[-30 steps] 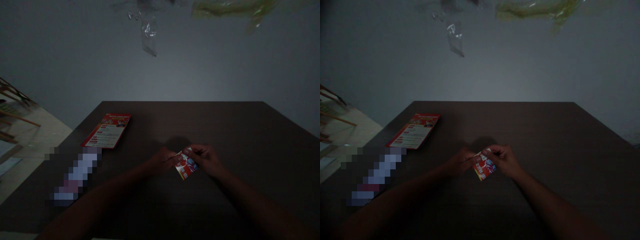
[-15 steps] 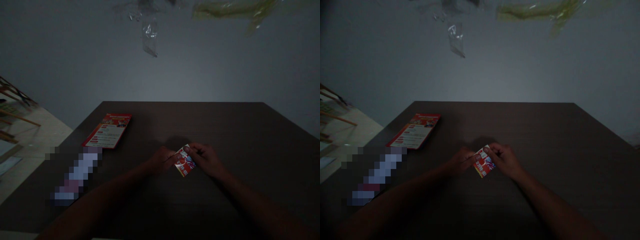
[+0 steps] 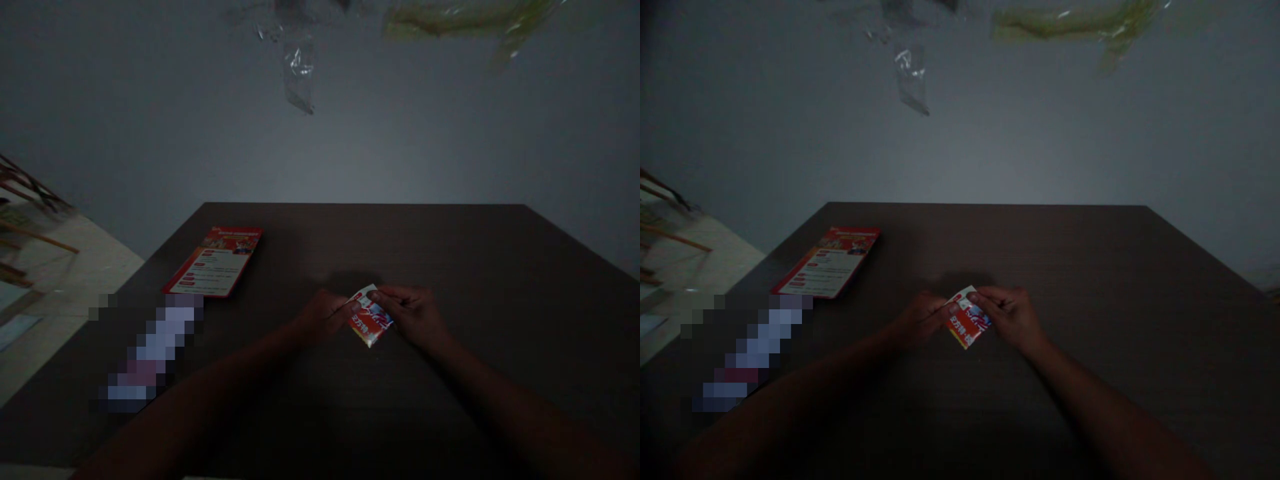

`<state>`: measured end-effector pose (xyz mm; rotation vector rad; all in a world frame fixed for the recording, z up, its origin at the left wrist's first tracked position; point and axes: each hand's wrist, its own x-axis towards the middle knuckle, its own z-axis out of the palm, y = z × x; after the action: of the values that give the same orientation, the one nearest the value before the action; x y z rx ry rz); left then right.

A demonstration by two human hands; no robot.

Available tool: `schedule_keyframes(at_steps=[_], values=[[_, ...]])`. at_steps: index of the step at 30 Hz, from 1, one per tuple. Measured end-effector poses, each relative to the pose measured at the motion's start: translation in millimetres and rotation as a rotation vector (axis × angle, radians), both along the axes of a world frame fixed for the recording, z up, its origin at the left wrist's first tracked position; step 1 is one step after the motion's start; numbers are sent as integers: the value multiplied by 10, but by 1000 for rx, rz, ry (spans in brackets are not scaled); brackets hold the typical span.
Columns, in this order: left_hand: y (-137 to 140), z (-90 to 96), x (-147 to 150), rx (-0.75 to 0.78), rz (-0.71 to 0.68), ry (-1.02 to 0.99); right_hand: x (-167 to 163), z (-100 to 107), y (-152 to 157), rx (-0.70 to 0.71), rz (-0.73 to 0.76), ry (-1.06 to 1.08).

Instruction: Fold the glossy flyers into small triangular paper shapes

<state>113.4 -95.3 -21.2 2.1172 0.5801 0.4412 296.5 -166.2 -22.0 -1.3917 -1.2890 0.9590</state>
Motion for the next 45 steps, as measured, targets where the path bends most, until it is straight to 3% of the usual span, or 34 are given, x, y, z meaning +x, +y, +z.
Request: schedule_keyframes(at_steps=[5,21,28,34,45], values=[[16,-19,-22,-11,41,5,11,9,1,-76,-34,-16],[2,-55,-14,-214,147,-86,10,39,15,-41,-74,184],[9,-92,-14,-315,200,-147,65,-43,29,8,6,222],[20,-116,-3,-337,215,-182,56,-56,-8,-29,142,135],[-28,-98,36,-546,172,-275,27,-63,7,-39,162,459]])
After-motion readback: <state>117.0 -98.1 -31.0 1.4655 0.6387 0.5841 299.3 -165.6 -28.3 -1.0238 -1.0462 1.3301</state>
